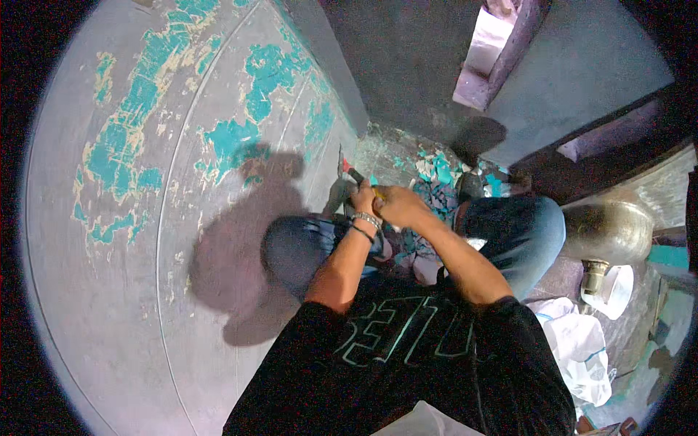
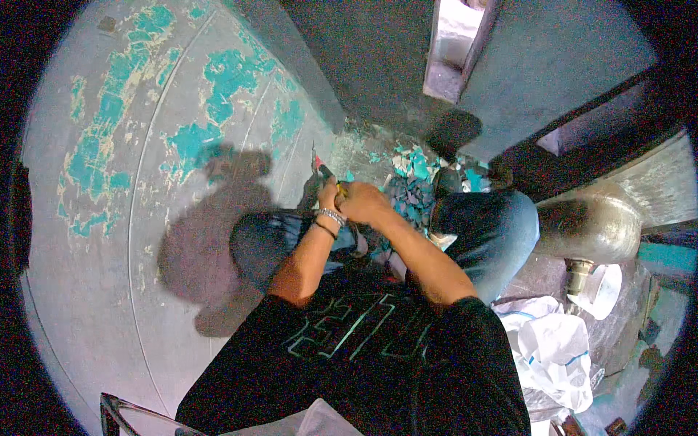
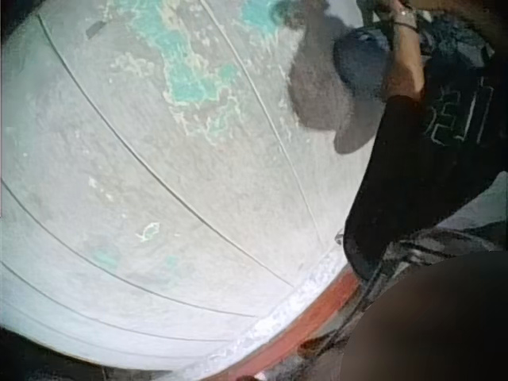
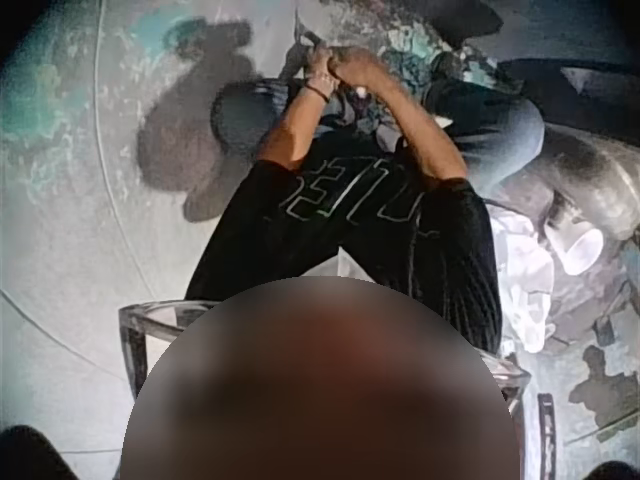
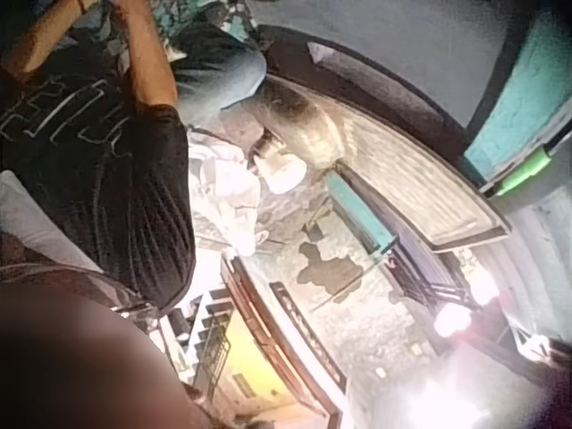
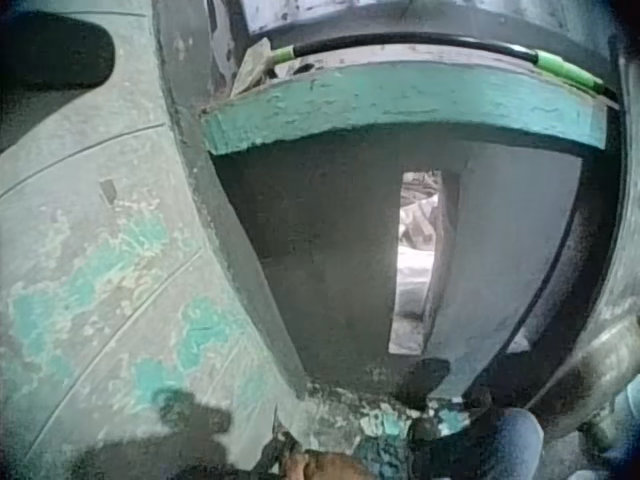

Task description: The person scrapes paint and plaster off a wall using a scraper and a crowbar.

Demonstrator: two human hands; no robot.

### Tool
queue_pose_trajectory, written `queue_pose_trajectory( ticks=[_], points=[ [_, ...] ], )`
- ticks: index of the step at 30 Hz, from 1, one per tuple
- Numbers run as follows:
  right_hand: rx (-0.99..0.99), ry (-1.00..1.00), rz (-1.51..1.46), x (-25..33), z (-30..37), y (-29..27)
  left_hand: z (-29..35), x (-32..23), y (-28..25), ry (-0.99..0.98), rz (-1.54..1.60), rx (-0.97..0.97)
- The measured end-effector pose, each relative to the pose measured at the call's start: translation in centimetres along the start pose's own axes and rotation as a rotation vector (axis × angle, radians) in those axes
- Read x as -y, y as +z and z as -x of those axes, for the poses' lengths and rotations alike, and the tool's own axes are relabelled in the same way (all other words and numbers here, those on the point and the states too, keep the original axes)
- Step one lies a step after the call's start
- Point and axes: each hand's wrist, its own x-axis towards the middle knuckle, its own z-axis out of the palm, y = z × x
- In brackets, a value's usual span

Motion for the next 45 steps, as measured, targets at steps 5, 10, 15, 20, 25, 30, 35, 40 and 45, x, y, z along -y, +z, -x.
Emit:
queue_pose_trajectory(
  ticks=[5, 10, 15, 20, 25, 30, 35, 40, 45],
  points=[
    [0.076, 0.054, -0.009, 1.1, -0.6, -0.6, 1.6, -1.8, 0.2, -0.098, -0.018, -0.013],
    [0.061, 0.098, 0.029, -0.1, -1.5, 0.0, 2.5, -2.3, 0.8, -0.157, 0.023, -0.007],
    [0.027, 0.096, 0.08, 2.8, 1.2, -2.0, 1.9, 0.3, -0.6, 0.154, -0.097, -0.023],
    [0.023, 0.095, 0.063, 2.6, 1.3, -2.1, 1.4, 0.8, -1.0, 0.096, 0.043, 0.031],
    [0.051, 0.096, 0.028, 1.3, -0.4, -1.1, 3.7, -1.4, 0.0, -0.083, 0.102, 0.016],
    [0.075, 0.058, 0.038, 2.3, 0.6, -2.0, 2.9, -1.2, 0.8, -0.037, 0.194, -0.045],
    [0.088, 0.107, 0.039, 1.6, -0.9, -1.3, -0.7, -0.2, -1.0, -0.216, 0.18, 0.164],
    [0.026, 0.053, -0.018, 1.5, -1.1, -1.3, -0.6, 0.0, -0.7, -0.069, 0.161, 0.068],
    [0.011, 0.063, 0.031, 0.8, -1.4, -1.0, 0.5, 0.0, 1.1, 0.058, 0.087, -0.017]
  ],
)
